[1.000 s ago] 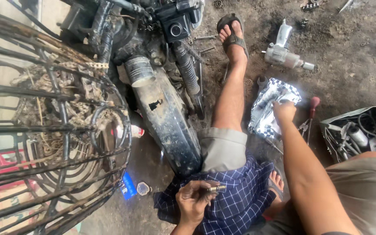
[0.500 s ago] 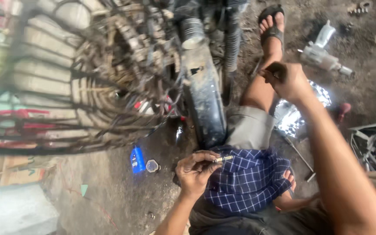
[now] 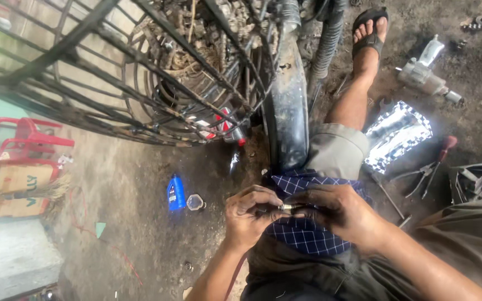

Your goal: The person sits on a stool and handles a small cylindrical metal part, wiping it with a cloth. They then use a pair of scissors to cut a small piece of material from the part and continue to clean and manipulate it with their hands.

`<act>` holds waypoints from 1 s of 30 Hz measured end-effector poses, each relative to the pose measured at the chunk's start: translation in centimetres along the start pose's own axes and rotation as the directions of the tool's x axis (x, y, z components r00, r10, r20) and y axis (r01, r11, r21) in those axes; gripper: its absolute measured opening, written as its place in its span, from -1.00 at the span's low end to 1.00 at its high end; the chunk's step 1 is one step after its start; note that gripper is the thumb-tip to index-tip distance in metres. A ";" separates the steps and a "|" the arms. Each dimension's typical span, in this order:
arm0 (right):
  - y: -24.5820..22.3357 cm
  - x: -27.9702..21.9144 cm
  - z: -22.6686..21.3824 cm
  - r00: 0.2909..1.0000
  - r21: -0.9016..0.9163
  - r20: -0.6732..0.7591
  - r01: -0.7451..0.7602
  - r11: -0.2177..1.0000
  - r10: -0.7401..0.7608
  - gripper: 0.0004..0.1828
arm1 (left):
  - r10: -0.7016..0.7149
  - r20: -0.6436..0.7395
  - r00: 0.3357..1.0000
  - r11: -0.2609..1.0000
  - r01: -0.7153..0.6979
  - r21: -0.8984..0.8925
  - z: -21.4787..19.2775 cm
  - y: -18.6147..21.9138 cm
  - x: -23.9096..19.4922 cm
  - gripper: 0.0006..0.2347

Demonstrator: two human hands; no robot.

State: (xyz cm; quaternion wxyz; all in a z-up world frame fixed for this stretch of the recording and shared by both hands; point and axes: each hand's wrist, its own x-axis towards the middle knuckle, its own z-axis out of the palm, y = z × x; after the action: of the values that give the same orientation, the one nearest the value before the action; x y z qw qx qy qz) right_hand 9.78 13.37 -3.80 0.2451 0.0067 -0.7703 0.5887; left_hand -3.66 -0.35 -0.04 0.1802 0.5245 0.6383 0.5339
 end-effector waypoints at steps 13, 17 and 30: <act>0.9 -1.3 0.4 0.989 0.194 -0.025 -0.140 0.971 0.148 -0.75 | 0.001 0.143 0.990 0.997 -0.012 0.080 0.0 1.4 0.8 -0.92; 1.1 -1.3 0.1 0.992 0.243 -0.031 -0.112 0.964 0.123 -0.78 | -0.014 0.142 0.990 0.993 -0.003 0.115 0.3 1.8 1.3 -0.94; 1.2 -1.9 1.7 0.981 0.341 -0.102 -0.124 0.932 0.167 -0.84 | 0.200 0.193 0.961 0.882 -0.263 0.392 1.0 2.7 2.0 -0.94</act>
State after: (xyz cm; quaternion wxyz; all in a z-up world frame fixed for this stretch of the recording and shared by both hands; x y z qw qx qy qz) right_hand 10.47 11.69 -5.94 0.2453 -0.0472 -0.6406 0.7261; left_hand -2.40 1.55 2.63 0.0463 0.6610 0.6544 0.3642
